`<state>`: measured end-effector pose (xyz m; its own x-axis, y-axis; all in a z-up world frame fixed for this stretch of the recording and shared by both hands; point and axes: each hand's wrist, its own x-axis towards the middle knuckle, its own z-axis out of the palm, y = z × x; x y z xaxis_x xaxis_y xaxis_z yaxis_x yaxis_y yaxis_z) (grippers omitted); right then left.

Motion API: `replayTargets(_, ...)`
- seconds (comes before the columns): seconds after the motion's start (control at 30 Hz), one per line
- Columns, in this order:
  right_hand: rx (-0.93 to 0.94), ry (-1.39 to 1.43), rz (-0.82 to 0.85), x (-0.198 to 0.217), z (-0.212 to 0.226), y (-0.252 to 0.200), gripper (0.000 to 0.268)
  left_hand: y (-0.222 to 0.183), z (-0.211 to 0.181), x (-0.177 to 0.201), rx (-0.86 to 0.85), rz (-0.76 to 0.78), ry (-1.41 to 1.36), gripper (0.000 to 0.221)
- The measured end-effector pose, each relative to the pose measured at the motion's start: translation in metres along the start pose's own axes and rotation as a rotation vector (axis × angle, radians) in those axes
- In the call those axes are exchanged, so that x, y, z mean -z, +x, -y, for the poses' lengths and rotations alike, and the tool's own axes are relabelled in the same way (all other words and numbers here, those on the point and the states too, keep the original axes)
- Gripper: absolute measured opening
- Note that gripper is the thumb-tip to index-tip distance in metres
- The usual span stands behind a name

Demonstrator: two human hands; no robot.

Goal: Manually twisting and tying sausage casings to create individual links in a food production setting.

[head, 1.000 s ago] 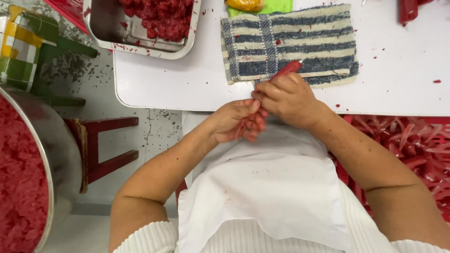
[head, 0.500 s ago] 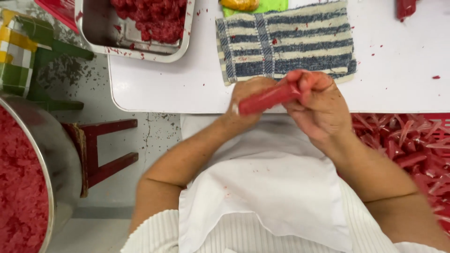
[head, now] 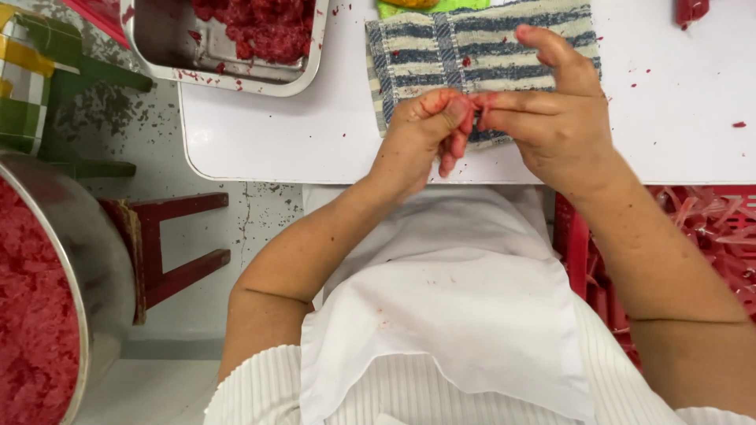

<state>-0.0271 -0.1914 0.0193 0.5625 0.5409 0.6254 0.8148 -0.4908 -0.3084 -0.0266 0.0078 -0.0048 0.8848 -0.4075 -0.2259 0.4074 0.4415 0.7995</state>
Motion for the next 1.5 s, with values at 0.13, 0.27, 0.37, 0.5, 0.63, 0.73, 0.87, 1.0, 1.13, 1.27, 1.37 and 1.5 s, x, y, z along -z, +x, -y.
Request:
replayTargets(0.13, -0.057, -0.023, 0.229, -0.001, -0.019, -0.003, 0.027, 0.012, -0.017, 0.009, -0.346, 0.01, 0.709, 0.022)
replayTargets(0.27, -0.202, 0.362, 0.301, 0.003, -0.037, 0.001, 0.019, 0.02, -0.034, 0.01, -0.49, 0.375, 1.133, 0.037)
replayTargets(0.37, -0.193, 0.435, 0.373, 0.006, -0.043, 0.002, 0.02, 0.029, -0.025, 0.015, -0.572, 0.473, 1.268, 0.06)
replayTargets(0.5, -0.227, 0.505, 0.377, 0.011, -0.051, 0.0, 0.016, 0.047, -0.008, 0.018, -0.8, 0.465, 1.226, 0.049)
replayTargets(0.63, -0.529, 0.706, 0.246, -0.012, -0.037, -0.024, 0.028, 0.044, 0.024, 0.015, -0.902, 0.315, 1.13, 0.045)
replayTargets(0.73, -0.569, 0.766, -0.235, -0.036, -0.027, -0.035, 0.013, 0.037, 0.057, 0.02, -0.842, 0.116, 1.211, 0.044)
replayTargets(0.87, -0.569, 0.526, -0.562, -0.039, -0.038, -0.031, 0.006, 0.042, 0.045, 0.01, -0.607, 0.24, 1.241, 0.049)
replayTargets(1.0, -0.636, 0.704, -0.689, -0.039, -0.042, -0.031, 0.03, 0.065, 0.029, -0.004, -0.469, 0.076, 0.889, 0.056)
replayTargets(1.13, -0.639, 0.757, -0.689, -0.041, -0.032, -0.027, 0.04, 0.099, 0.037, -0.021, -0.571, 0.098, 0.828, 0.036)
replayTargets(1.27, -0.651, 0.485, -0.629, -0.046, -0.043, -0.039, 0.025, 0.093, 0.023, -0.028, -0.775, 0.24, 0.765, 0.008)
replayTargets(1.37, -0.517, 0.284, -0.437, -0.034, -0.04, -0.03, 0.058, 0.08, 0.004, -0.033, -0.783, 0.421, 0.747, 0.01)
replayTargets(1.5, -0.39, 0.3, -0.252, -0.052, -0.047, -0.065, 0.042, 0.058, -0.016, -0.028, -1.206, 0.384, 1.369, 0.025)
